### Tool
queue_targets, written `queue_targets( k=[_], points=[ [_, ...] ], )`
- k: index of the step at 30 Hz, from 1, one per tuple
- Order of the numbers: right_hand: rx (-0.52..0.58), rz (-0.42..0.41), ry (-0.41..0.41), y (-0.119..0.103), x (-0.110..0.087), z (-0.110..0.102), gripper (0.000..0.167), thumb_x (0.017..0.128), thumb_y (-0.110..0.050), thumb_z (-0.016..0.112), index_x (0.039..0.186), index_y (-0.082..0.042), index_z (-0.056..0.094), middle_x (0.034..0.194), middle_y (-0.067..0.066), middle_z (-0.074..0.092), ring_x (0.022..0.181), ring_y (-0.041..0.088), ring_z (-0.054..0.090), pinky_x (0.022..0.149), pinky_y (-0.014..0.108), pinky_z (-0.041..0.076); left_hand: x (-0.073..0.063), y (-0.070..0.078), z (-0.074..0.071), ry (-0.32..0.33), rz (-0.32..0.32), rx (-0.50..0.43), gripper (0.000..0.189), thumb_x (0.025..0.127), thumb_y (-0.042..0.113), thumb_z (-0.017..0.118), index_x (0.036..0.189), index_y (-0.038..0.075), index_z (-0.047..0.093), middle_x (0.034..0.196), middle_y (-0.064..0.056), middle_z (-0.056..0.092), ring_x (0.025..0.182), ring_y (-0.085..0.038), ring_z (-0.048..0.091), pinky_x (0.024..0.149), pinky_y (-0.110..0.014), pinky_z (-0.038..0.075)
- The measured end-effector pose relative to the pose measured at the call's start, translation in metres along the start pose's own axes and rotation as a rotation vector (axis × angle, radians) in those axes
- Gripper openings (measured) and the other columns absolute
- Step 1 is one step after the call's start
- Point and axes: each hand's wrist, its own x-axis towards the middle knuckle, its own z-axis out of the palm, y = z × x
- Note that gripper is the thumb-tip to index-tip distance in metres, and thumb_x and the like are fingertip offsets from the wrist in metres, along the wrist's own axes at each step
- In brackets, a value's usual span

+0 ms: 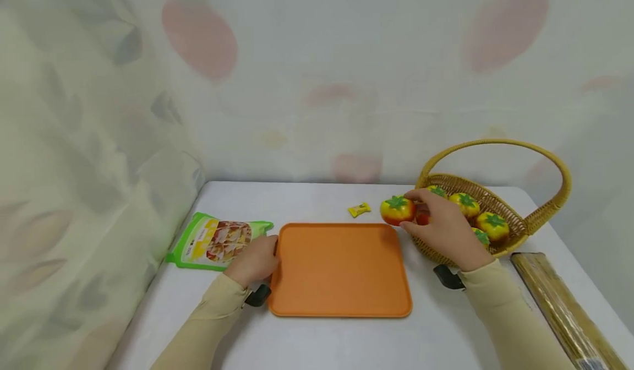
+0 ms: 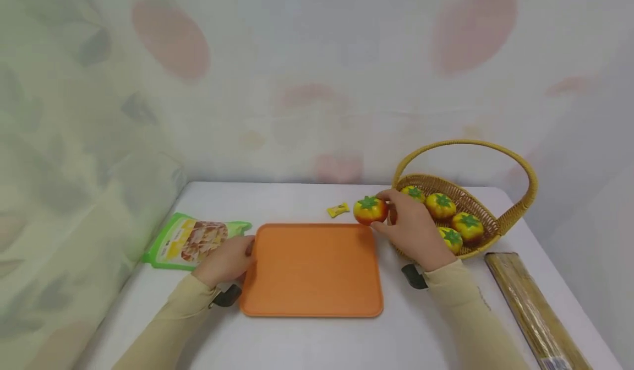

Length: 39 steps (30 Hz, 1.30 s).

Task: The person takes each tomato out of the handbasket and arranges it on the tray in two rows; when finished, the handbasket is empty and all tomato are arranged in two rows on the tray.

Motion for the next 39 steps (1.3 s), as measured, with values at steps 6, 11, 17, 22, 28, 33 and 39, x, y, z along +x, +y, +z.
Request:
queue_targets(
  k=[6,11,17,22,28,33,39],
  points=[
    [0.122,-0.026,-0.045,-0.021,0.01,0.048,0.057,0.091,-0.021,0.089,0.14,-0.014,0.062,0.137,0.012,0.071,0.118,0.033,0.072,0.102,0.054,0.06,0.002,0.002,-0.001,-0.002,0.012,0.014,0.022,0.102,0.003,0.063,0.124,0.0,0.068,0.097,-0.009,0.069,0.077,-0.019,0.065,0.065,-0.031,0.052],
    [0.209,-0.01,-0.094,-0.043,0.016,0.086,0.057,0.09,-0.022,0.089,0.14,-0.017,0.062,0.139,0.01,0.07,0.12,0.035,0.073,0.104,0.053,0.059,0.002,0.002,-0.001,-0.011,-0.011,0.024,0.023,0.102,0.004,0.062,0.124,0.0,0.066,0.097,-0.01,0.069,0.076,-0.02,0.066,0.064,-0.031,0.054],
    [0.238,0.02,-0.115,-0.068,0.021,0.121,0.057,0.088,-0.021,0.091,0.138,-0.021,0.064,0.137,0.004,0.071,0.121,0.031,0.072,0.104,0.05,0.059,-0.001,0.007,-0.004,0.005,-0.01,0.034,0.027,0.101,0.002,0.063,0.127,-0.002,0.067,0.1,-0.011,0.069,0.081,-0.021,0.064,0.072,-0.033,0.053],
    [0.226,0.045,-0.152,-0.086,0.023,0.142,0.056,0.088,-0.023,0.092,0.137,-0.022,0.064,0.135,0.001,0.071,0.12,0.026,0.07,0.104,0.046,0.059,-0.003,0.009,-0.004,0.009,-0.005,0.052,0.026,0.101,0.004,0.065,0.127,-0.001,0.068,0.1,-0.01,0.069,0.084,-0.022,0.062,0.078,-0.036,0.053],
    [0.207,0.046,-0.155,-0.097,0.024,0.162,0.058,0.088,-0.024,0.091,0.139,-0.019,0.064,0.137,0.003,0.071,0.117,0.024,0.071,0.103,0.044,0.06,-0.002,0.011,-0.002,0.018,-0.01,0.075,0.026,0.1,0.004,0.066,0.126,-0.001,0.068,0.102,-0.01,0.07,0.088,-0.023,0.061,0.084,-0.039,0.055],
    [0.199,0.027,-0.137,-0.101,0.021,0.172,0.058,0.089,-0.024,0.091,0.139,-0.017,0.064,0.135,0.003,0.071,0.113,0.022,0.069,0.101,0.043,0.06,0.0,0.012,-0.001,0.009,-0.027,0.069,0.03,0.1,0.004,0.066,0.129,-0.002,0.067,0.103,-0.011,0.07,0.087,-0.022,0.062,0.081,-0.038,0.055],
    [0.189,0.007,-0.11,-0.104,0.02,0.179,0.058,0.088,-0.021,0.092,0.138,-0.017,0.063,0.134,0.004,0.071,0.109,0.021,0.067,0.099,0.044,0.06,0.001,0.008,-0.001,0.017,-0.01,0.068,0.028,0.1,0.004,0.066,0.127,-0.002,0.067,0.1,-0.01,0.069,0.083,-0.021,0.062,0.077,-0.035,0.053]
  ],
)
